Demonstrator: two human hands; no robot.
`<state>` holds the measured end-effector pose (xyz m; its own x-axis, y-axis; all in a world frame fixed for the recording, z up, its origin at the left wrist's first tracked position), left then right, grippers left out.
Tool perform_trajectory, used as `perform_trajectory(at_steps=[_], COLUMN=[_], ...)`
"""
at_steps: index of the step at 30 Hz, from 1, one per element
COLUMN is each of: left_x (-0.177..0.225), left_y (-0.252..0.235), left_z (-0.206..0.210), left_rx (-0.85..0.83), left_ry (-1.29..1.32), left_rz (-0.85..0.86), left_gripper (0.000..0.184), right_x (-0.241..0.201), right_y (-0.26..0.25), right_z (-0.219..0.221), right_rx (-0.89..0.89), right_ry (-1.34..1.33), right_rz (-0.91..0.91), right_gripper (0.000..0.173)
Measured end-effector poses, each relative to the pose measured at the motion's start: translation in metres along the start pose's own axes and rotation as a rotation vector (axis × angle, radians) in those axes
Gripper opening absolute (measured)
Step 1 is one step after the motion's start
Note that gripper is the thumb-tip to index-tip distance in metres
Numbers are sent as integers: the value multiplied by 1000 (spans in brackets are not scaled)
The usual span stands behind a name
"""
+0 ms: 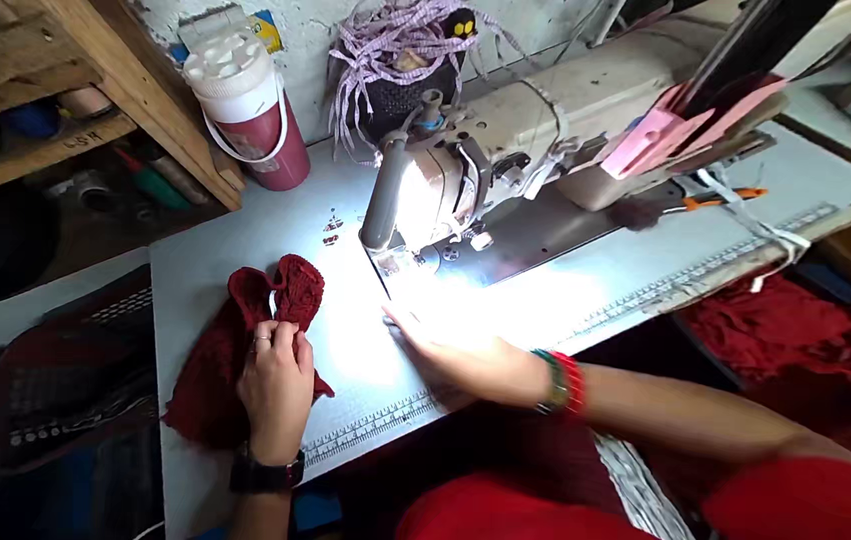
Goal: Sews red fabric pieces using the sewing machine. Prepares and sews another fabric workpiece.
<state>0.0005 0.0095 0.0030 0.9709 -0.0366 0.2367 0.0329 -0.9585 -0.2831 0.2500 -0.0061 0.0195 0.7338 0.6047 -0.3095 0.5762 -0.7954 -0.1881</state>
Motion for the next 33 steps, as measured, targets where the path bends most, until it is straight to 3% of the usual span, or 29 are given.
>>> perform_trajectory(at_steps=[4,11,14,17,19,26,30,33], left_x=[-1,3,5,-1,-13,-28,-27,-12], left_y=[11,43,51,47,41,39,39,41], left_z=[1,-9,-24,-32,-33,-30,-29,-28], left_rx=[13,-66,-20,23,-55,-86,-137,-204], left_ry=[12,154,280,191,153,170,233,313], left_rz=[1,104,147,116,51,-34,-38,-32], left_gripper=[23,31,38,32,27,40,32,28], right_x=[0,0,-11,-7,-6,5,5,-34], right_y=[-66,-23,-29,-39,-38,-58,-45,-36], right_z=[18,7,9,11,7,21,13,-1], right_rx=[-2,154,243,187,150,128,239,258], right_ry=[48,96,67,123,164,134,22,-460], right_rz=[135,67,16,69,114,167,192,-8], right_gripper=[36,21,19,20,25,29,22,22])
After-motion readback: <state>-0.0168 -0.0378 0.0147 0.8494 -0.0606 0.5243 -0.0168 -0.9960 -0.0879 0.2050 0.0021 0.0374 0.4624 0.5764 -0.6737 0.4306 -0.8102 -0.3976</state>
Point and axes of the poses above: each hand's wrist, its own y-axis away from the middle knuckle, its own z-axis out of the palm, x = y × z, the point moved 1 cm from there along -y, towards the middle knuckle, and after that the axes turned 5 degrees about -z, right-handed, at the moved point
